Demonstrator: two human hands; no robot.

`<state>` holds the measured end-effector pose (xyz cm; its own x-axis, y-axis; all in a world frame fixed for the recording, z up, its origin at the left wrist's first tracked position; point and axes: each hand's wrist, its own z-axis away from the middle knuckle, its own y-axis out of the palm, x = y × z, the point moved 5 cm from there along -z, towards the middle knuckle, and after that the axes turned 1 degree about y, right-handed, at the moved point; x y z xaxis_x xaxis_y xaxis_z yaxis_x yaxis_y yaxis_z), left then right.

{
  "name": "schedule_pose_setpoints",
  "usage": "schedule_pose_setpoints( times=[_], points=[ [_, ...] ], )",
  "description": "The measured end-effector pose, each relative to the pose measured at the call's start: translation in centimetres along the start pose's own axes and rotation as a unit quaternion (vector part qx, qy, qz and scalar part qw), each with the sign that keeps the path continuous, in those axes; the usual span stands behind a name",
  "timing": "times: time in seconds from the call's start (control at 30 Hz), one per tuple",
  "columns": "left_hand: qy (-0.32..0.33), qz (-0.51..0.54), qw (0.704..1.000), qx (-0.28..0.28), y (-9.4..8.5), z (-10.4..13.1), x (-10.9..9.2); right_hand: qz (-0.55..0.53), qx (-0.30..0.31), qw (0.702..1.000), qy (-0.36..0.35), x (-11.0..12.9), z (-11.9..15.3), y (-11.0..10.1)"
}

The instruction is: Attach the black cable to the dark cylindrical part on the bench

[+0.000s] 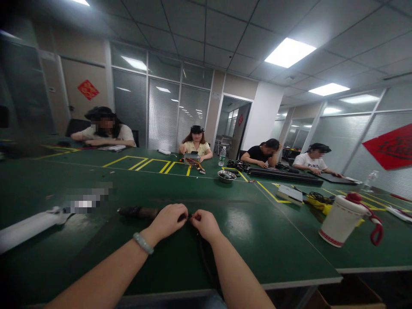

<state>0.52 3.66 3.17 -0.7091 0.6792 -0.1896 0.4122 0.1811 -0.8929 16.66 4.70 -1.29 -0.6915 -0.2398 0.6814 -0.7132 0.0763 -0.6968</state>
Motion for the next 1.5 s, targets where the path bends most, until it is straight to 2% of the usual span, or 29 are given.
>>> schedule_pose_setpoints(
  times=[0.87, 1.17, 1.33, 1.5],
  points=[
    [0.003, 0.007, 1.0, -0.002, 0.46, -0.13, 0.22, 0.004, -0.005, 1.0, -0.004, -0.43, -0.15, 0.21],
    [-0.019, 0.007, 1.0, 0.0, 0.58, -0.08, 0.33, 0.003, -0.002, 1.0, -0.002, -0.53, -0.24, 0.22],
    [-0.035, 0.01, 0.999, 0.021, 0.74, -0.11, 0.37, 0.007, 0.001, 1.0, 0.0, -0.53, -0.2, 0.16],
    [-0.027, 0.014, 1.0, -0.001, 0.57, -0.14, 0.47, -0.001, 0.0, 1.0, 0.003, -0.59, -0.16, 0.16]
  ],
)
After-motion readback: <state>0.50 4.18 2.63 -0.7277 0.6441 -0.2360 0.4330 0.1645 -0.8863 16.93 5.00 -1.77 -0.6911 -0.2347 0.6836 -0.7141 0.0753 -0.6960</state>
